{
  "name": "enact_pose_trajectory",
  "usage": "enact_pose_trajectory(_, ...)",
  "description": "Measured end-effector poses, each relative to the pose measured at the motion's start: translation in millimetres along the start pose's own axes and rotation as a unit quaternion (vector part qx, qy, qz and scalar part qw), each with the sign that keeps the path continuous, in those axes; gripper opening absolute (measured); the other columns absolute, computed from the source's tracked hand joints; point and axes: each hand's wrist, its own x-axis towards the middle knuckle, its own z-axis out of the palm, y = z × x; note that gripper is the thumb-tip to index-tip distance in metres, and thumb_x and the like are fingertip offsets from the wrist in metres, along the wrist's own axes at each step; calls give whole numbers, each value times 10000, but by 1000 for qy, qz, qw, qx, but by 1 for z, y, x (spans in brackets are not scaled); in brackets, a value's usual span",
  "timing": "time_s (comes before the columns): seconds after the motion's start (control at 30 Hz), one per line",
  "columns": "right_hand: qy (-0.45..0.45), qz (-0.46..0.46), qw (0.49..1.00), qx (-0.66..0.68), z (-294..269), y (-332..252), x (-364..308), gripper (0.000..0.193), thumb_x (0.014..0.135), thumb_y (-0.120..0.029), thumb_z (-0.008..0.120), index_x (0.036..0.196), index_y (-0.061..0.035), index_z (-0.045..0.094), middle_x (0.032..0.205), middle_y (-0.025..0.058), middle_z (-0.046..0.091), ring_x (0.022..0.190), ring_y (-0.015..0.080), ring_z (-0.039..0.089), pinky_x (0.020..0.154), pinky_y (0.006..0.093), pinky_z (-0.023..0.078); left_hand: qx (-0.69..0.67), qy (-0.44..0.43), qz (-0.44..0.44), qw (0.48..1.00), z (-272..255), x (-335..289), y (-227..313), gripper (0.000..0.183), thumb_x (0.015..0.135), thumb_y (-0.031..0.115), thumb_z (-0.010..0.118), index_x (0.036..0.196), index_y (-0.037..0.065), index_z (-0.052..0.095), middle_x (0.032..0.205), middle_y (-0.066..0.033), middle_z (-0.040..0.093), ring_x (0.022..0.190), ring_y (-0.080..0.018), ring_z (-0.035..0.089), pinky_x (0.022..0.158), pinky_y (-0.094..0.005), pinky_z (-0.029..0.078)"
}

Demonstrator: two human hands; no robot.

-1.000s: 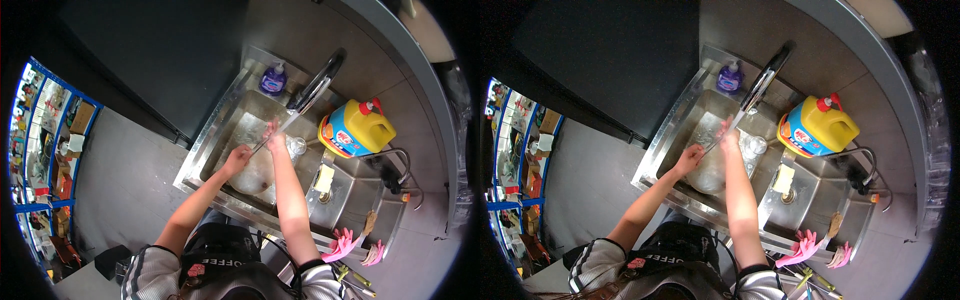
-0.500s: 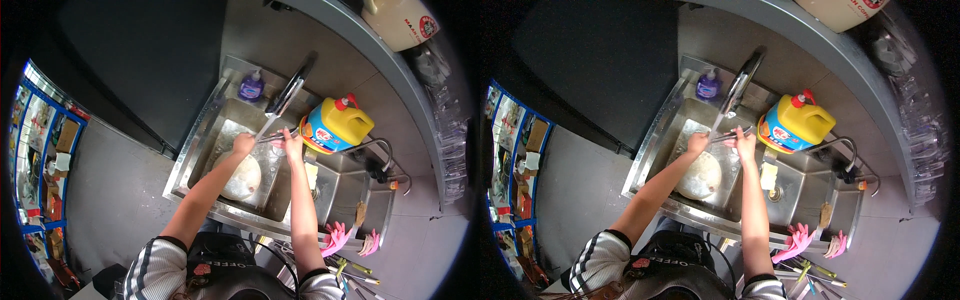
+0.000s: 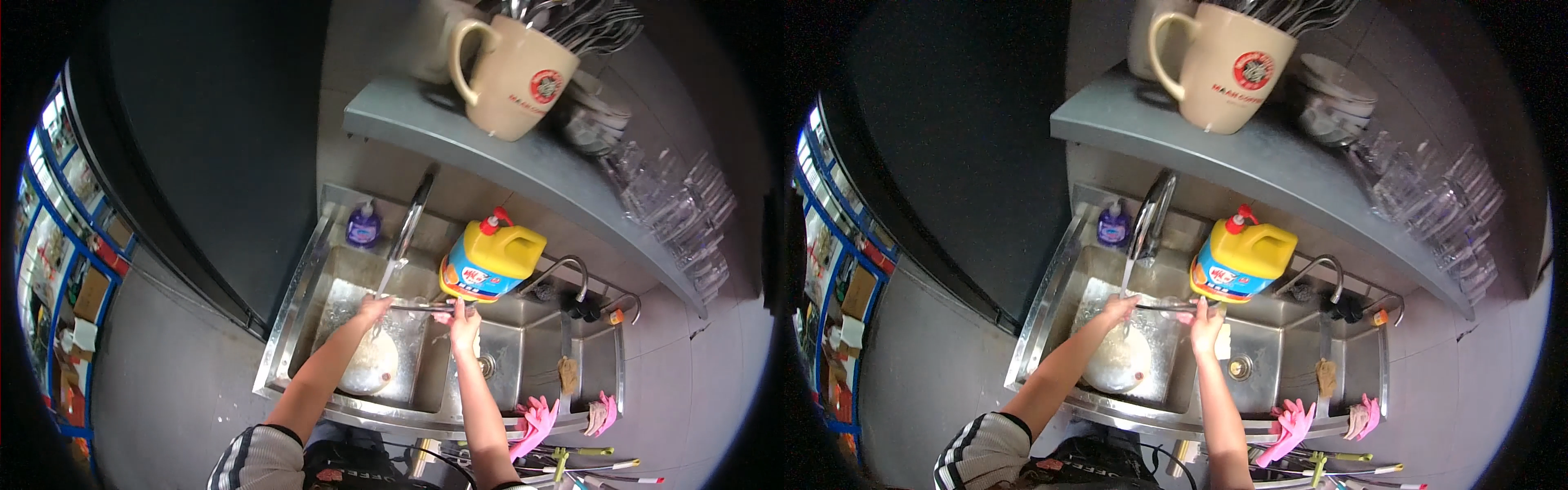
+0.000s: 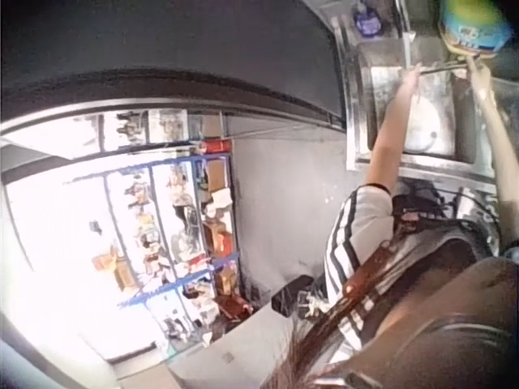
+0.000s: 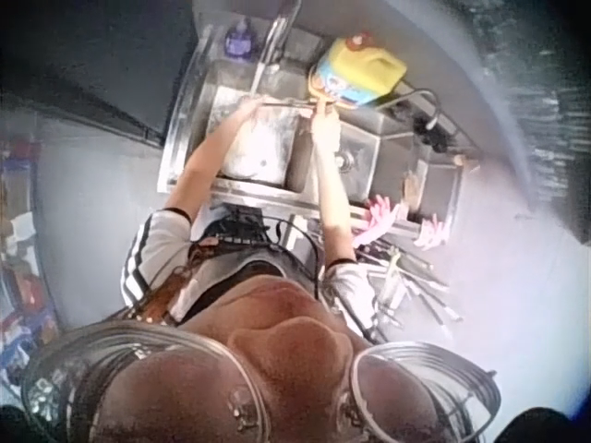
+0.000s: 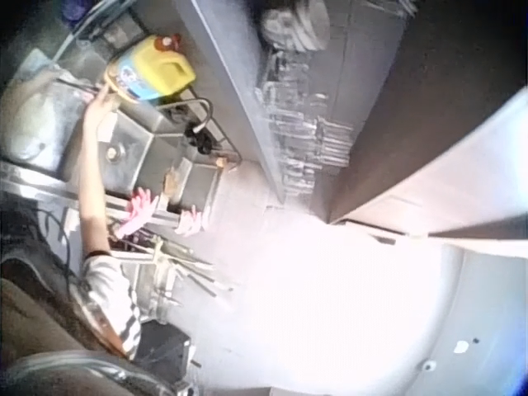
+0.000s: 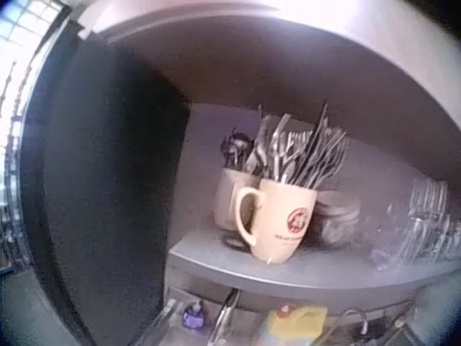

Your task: Washing various dishes and glassware in a commercial kitchen sink.

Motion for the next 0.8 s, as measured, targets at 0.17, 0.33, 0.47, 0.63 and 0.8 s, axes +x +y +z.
enact_pose_trajectory(0.17, 20, -95, 994, -55, -23, -47, -45, 246, 870, -185, 406, 844, 48, 480, 699, 128, 579, 546, 157, 594, 475, 237, 466, -150, -60, -47, 986, -33, 4, -17, 202, 779, 235, 527, 831, 44, 485, 798, -77, 579, 677, -154, 554, 611, -277, 465)
enact_pose_trajectory(0.33, -7, -128, 945, -300, -55, -87, -79, 274, 873, -182, 395, 814, 61, 507, 703, 112, 594, 566, 143, 599, 512, 247, 466, -201, -53, -118, 971, -37, 2, -25, 215, 777, 257, 513, 846, 54, 512, 844, -89, 579, 781, -185, 558, 685, -289, 462)
enact_pose_trajectory(0.47, 30, -230, 952, -201, -63, -178, -93, 251, 873, -197, 403, 798, 20, 504, 725, 120, 595, 546, 138, 584, 508, 240, 472, -198, -31, -157, 967, -34, -14, -18, 213, 790, 231, 454, 825, 30, 514, 823, -105, 582, 766, -204, 564, 670, -296, 471)
enact_pose_trajectory(0.63, 54, -371, 917, -135, -17, -331, -115, 230, 866, -195, 421, 838, 20, 497, 775, 177, 587, 552, 177, 584, 487, 245, 482, -219, -36, -136, 966, -48, -18, -13, 222, 816, 189, 381, 896, 7, 480, 893, -140, 571, 798, -234, 565, 676, -326, 480)
enact_pose_trajectory(0.8, 4, -457, 874, -165, 13, -439, -104, 306, 859, -214, 437, 945, 76, 484, 904, 211, 557, 741, 187, 584, 650, 247, 490, -227, -31, -123, 966, -51, -27, -5, 218, 804, 193, 374, 869, 13, 479, 822, -128, 580, 752, -222, 571, 648, -335, 483)
